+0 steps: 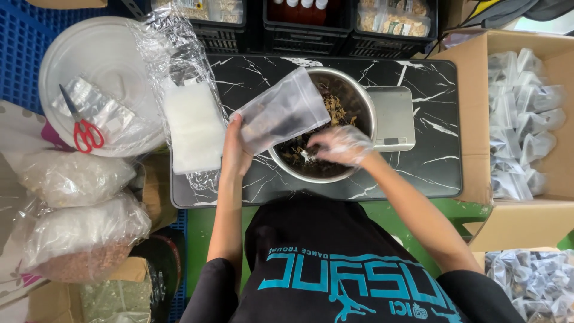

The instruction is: The person, wearing gloves, fills plastic bags with dried plant material from a metal bowl, weighs each bag on a digital scale, and places them into a cardboard box.

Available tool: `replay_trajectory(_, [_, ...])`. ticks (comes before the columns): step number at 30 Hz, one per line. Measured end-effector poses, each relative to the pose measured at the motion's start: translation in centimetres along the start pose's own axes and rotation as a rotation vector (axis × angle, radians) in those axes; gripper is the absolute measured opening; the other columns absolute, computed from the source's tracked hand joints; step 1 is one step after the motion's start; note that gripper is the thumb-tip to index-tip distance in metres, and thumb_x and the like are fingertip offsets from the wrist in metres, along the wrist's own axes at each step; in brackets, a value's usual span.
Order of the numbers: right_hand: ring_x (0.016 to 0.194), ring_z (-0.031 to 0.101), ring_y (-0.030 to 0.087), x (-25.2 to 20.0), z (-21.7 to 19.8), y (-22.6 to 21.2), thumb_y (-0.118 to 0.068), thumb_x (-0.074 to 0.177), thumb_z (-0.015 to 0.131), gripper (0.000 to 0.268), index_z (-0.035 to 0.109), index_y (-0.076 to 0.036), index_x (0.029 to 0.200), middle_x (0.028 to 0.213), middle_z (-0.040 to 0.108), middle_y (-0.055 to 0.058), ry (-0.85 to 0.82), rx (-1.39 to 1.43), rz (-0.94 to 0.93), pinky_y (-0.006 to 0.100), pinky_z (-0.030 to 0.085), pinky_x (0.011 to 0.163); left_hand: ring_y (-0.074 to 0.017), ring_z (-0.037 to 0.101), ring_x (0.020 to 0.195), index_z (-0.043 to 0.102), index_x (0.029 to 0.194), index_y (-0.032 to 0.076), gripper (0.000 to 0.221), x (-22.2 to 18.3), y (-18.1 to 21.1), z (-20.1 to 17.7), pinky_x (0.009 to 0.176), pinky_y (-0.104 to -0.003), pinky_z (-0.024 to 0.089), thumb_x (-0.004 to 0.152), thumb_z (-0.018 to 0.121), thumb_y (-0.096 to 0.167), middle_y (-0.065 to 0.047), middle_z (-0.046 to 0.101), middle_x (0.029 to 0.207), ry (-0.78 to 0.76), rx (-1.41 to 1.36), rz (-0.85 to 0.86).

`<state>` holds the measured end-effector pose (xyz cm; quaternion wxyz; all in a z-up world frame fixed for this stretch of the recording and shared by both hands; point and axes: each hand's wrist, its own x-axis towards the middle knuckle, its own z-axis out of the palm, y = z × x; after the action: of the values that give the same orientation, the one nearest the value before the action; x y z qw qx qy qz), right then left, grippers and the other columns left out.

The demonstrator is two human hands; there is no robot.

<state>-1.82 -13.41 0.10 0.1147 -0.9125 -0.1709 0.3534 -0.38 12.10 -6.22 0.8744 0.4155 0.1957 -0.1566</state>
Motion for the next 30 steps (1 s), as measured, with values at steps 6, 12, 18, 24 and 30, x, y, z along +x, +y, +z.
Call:
replay_trajectory(6, [0.086,0.071,0.025,-3.7,-3.8,2.3,-0.019,0.093,0.07,0.032,0.071,-0.02,0.125,0.119,0.072,0.013,0.452,0.373,-0.113,0.035,0.059,0.076,-0.054,0.02,0.147,0.016,0.158,0.001,0.076,-1.0,1.0,-0.6,0.107,-0.074,0.028,0.105,0.049,0.044,-0.034,0.014,0.16,0.013,0.165,0.049])
replay_trajectory(12, [0.088,0.065,0.022,-3.7,-4.1,3.6,-0.012,0.096,0.066,0.033,0.068,-0.021,0.128,0.104,0.065,0.008,0.851,-0.041,-0.345,0.027,0.056,0.067,-0.0568,0.032,0.14,0.02,0.158,0.001,0.072,0.4,-1.0,-2.8,0.094,-0.074,0.043,0.106,0.05,0.041,-0.035,0.015,0.159,-0.038,0.141,0.046])
replay_trajectory(18, [0.086,0.061,0.014,-2.8,-3.6,2.7,-0.021,0.087,0.075,0.04,0.07,-0.031,0.125,0.09,0.057,0.0,0.98,-0.516,-0.231,0.023,0.06,0.07,-0.0547,0.038,0.137,0.021,0.157,0.001,0.071,3.7,-4.3,-5.3,0.091,-0.073,0.046,0.106,0.051,0.041,-0.033,0.017,0.158,-0.05,0.115,0.032])
replay_trajectory(24, [0.091,0.055,0.014,-1.6,-3.0,6.7,-0.035,0.086,0.076,0.048,0.064,-0.034,0.132,0.093,0.051,0.0,0.988,-0.836,-0.299,0.021,0.058,0.078,-0.0583,0.043,0.132,0.019,0.157,0.001,0.074,0.6,-2.0,-2.0,0.089,-0.074,0.047,0.105,0.05,0.043,-0.035,0.021,0.156,-0.067,0.124,-0.036])
replay_trajectory(30, [0.093,0.056,0.015,-1.6,-2.1,5.0,-0.023,0.087,0.075,0.045,0.065,-0.027,0.131,0.095,0.045,0.001,1.108,-0.646,-0.257,0.017,0.059,0.066,-0.0562,0.048,0.129,0.019,0.157,0.002,0.073,0.4,-1.9,-1.1,0.087,-0.071,0.051,0.105,0.05,0.042,-0.034,0.024,0.155,-0.066,0.093,-0.054])
